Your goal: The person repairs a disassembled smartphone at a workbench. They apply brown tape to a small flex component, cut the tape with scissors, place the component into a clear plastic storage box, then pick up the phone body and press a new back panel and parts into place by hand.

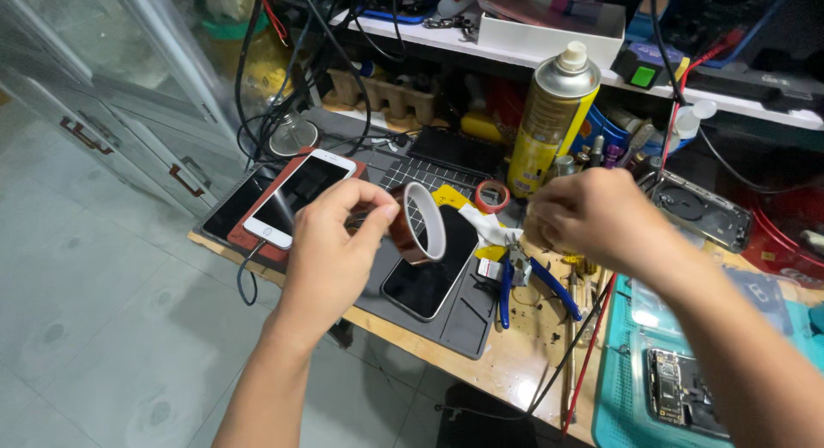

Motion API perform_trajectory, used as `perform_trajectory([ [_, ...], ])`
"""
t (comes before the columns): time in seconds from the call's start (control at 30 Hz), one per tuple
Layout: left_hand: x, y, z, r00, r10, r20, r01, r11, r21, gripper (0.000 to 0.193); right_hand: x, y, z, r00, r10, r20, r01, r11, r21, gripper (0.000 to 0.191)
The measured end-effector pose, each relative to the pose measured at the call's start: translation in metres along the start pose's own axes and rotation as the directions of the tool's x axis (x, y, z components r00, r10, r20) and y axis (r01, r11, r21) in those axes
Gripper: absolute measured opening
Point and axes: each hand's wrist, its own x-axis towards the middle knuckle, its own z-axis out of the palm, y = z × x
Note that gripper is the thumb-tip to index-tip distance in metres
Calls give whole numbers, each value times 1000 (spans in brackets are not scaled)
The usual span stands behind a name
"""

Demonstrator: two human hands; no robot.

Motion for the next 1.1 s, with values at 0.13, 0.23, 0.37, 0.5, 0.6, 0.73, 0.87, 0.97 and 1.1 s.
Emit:
perform_trajectory([
  [0.13,1,15,16,981,183,65,-178,981,-81,11,-28,-6,-34,994,108,14,-108,976,187,25],
  [0.23,-3,34,36,974,179,135,-156,974,-167,12,-48,-1,-50,981,176,-85,-156,967,199,26],
  [0.37,-7,65,62,939,282,195,-238,946,-221,11,-76,25,-67,955,235,-181,-183,948,261,26],
  [0.5,-11,91,79,873,461,162,-407,869,-283,9,-97,60,-77,896,410,-169,-393,911,125,24],
  [0.6,-17,106,90,899,372,233,-276,892,-357,9,-106,83,-76,887,456,-71,-451,889,77,22],
  [0.73,-17,117,102,888,392,239,-306,894,-327,9,-111,101,-67,912,409,25,-410,912,21,23],
  [0.87,-20,122,108,906,346,244,-273,918,-289,9,-109,107,-59,918,389,76,-391,920,15,24],
  [0.97,-20,124,110,897,381,222,-327,912,-247,8,-111,116,-66,940,341,-8,-336,929,156,23],
  [1.1,-19,130,122,890,400,221,-354,909,-221,9,-133,136,-83,919,370,-140,-344,922,176,22],
])
